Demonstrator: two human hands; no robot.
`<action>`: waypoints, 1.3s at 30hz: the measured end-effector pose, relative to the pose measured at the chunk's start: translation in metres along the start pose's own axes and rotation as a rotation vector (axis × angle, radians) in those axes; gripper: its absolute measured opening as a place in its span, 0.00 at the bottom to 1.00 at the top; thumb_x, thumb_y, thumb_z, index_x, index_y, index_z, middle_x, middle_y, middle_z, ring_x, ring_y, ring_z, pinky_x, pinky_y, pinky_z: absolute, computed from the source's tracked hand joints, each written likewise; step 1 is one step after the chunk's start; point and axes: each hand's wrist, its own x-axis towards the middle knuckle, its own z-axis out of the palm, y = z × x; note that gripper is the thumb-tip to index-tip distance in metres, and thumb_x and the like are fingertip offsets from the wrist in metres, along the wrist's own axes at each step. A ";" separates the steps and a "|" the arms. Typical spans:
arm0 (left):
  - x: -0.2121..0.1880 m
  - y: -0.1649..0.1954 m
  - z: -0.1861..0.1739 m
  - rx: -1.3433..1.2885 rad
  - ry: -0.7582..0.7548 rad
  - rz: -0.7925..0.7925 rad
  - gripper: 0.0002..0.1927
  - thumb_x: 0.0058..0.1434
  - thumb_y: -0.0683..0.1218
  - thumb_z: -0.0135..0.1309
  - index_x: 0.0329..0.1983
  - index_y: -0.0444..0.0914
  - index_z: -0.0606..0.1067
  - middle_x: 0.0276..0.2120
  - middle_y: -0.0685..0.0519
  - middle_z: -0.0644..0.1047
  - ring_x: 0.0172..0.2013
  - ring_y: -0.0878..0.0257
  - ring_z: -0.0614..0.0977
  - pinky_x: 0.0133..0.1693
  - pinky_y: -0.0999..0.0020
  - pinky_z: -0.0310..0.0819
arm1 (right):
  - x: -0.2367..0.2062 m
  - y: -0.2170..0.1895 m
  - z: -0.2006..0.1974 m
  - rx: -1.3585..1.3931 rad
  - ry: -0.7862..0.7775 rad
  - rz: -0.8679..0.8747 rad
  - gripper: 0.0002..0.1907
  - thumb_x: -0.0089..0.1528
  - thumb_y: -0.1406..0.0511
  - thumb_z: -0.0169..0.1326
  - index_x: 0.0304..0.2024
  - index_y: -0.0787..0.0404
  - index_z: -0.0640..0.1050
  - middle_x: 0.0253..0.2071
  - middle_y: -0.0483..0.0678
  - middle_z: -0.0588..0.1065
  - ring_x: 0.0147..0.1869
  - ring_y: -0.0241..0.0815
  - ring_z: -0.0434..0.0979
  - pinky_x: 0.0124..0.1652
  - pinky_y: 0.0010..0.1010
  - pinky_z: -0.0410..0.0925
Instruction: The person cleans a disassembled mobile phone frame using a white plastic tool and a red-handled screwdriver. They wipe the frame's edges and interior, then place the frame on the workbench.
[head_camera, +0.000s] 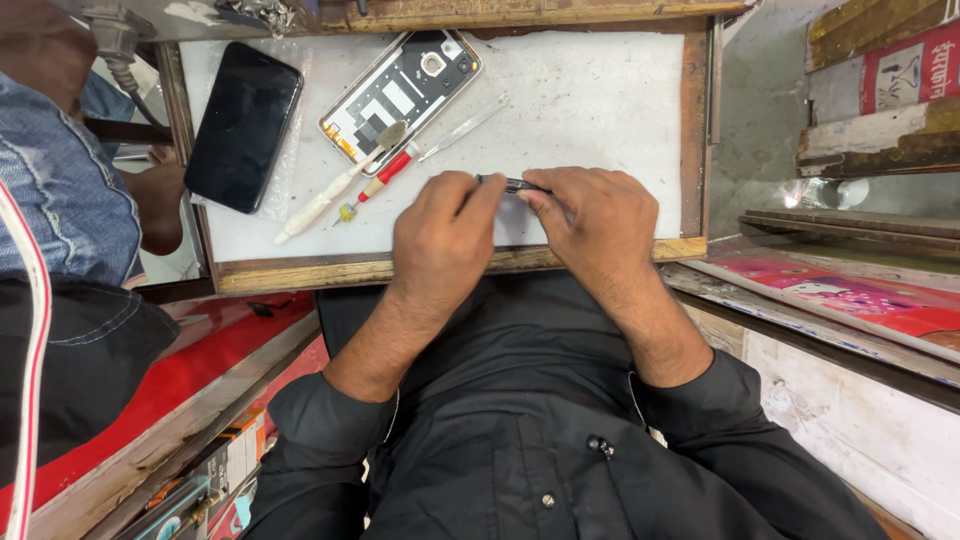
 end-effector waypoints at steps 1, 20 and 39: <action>0.000 -0.001 -0.001 0.019 0.006 -0.010 0.15 0.57 0.34 0.62 0.48 0.34 0.79 0.35 0.50 0.71 0.36 0.56 0.78 0.34 0.62 0.75 | -0.001 0.000 0.000 0.000 0.000 -0.001 0.09 0.63 0.60 0.68 0.42 0.55 0.85 0.37 0.43 0.83 0.37 0.42 0.82 0.38 0.33 0.70; -0.046 -0.033 -0.032 0.268 -0.069 -0.309 0.19 0.65 0.40 0.61 0.60 0.38 0.79 0.44 0.49 0.77 0.41 0.53 0.80 0.40 0.59 0.77 | 0.013 0.012 -0.023 0.045 -0.087 0.093 0.11 0.63 0.61 0.67 0.45 0.59 0.85 0.39 0.50 0.82 0.39 0.49 0.83 0.37 0.34 0.73; -0.029 0.017 -0.006 0.013 -0.187 -0.252 0.18 0.68 0.46 0.54 0.60 0.38 0.74 0.35 0.47 0.76 0.31 0.49 0.80 0.32 0.53 0.74 | 0.016 0.013 -0.021 0.000 -0.133 0.148 0.10 0.61 0.61 0.67 0.41 0.60 0.85 0.35 0.53 0.81 0.35 0.51 0.82 0.34 0.36 0.71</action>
